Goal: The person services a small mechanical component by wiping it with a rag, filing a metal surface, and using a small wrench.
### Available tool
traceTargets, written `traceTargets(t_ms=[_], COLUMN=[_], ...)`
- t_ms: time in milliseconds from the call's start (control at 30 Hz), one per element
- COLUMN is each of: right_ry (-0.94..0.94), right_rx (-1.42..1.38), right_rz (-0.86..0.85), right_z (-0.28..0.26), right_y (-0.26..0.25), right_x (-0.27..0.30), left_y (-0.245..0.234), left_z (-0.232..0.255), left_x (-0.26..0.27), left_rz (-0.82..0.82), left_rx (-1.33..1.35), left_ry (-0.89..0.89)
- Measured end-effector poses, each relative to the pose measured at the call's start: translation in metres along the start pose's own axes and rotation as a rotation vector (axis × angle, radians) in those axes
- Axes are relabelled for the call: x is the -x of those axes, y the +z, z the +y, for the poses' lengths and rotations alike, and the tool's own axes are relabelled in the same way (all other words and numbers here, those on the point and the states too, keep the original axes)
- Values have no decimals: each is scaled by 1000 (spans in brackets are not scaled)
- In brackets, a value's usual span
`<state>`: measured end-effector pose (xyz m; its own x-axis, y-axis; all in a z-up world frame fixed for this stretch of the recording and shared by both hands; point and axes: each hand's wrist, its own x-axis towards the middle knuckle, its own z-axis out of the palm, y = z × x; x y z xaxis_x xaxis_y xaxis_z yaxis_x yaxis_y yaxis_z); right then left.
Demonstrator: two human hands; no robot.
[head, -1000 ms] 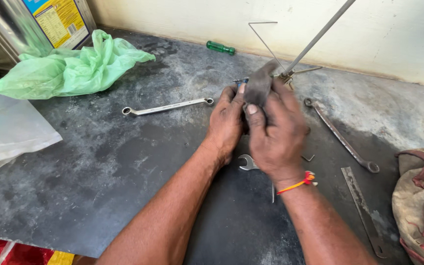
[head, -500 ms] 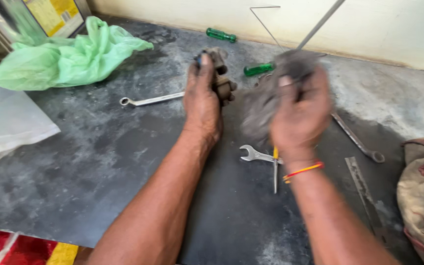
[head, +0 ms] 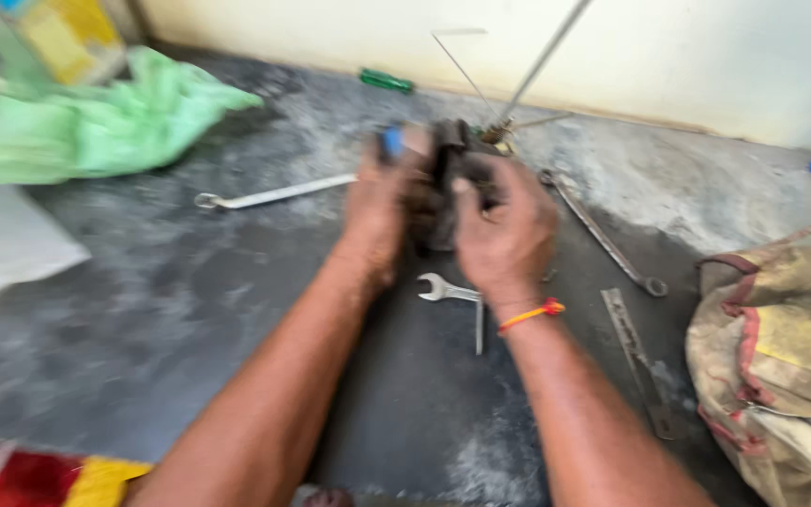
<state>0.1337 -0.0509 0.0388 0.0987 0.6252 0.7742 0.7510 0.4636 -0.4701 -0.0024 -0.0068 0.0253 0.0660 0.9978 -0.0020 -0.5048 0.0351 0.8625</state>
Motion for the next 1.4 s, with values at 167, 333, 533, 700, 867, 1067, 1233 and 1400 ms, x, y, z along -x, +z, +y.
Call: traceTargets(t_ms=[167, 333, 533, 700, 867, 1067, 1233, 1400], right_ry=[217, 320, 379, 430, 505, 618, 656, 567], right_rx=[-47, 457, 717, 654, 524, 460, 218, -672], right_rz=[-60, -535, -730, -686, -649, -698, -454, -129], right_z=[9, 25, 33, 45, 56, 61, 50, 35], right_y=[-33, -121, -186, -191, -184, -179, -187, -189], right_x=[-16, -2, 55, 68, 68, 61, 57, 66], left_y=[14, 27, 45, 54, 55, 58, 50, 51], left_z=[9, 10, 0, -18, -23, -25, -23, -25], left_x=[54, 114, 144, 150, 149, 147, 138, 134], left_rz=[-275, -287, -266, -321, -299, -209, -224, -230], left_rx=[-366, -541, -564, -480, -508, -482, -501, -507], left_ry=[41, 32, -253, -384, -447, -504, -440, -439])
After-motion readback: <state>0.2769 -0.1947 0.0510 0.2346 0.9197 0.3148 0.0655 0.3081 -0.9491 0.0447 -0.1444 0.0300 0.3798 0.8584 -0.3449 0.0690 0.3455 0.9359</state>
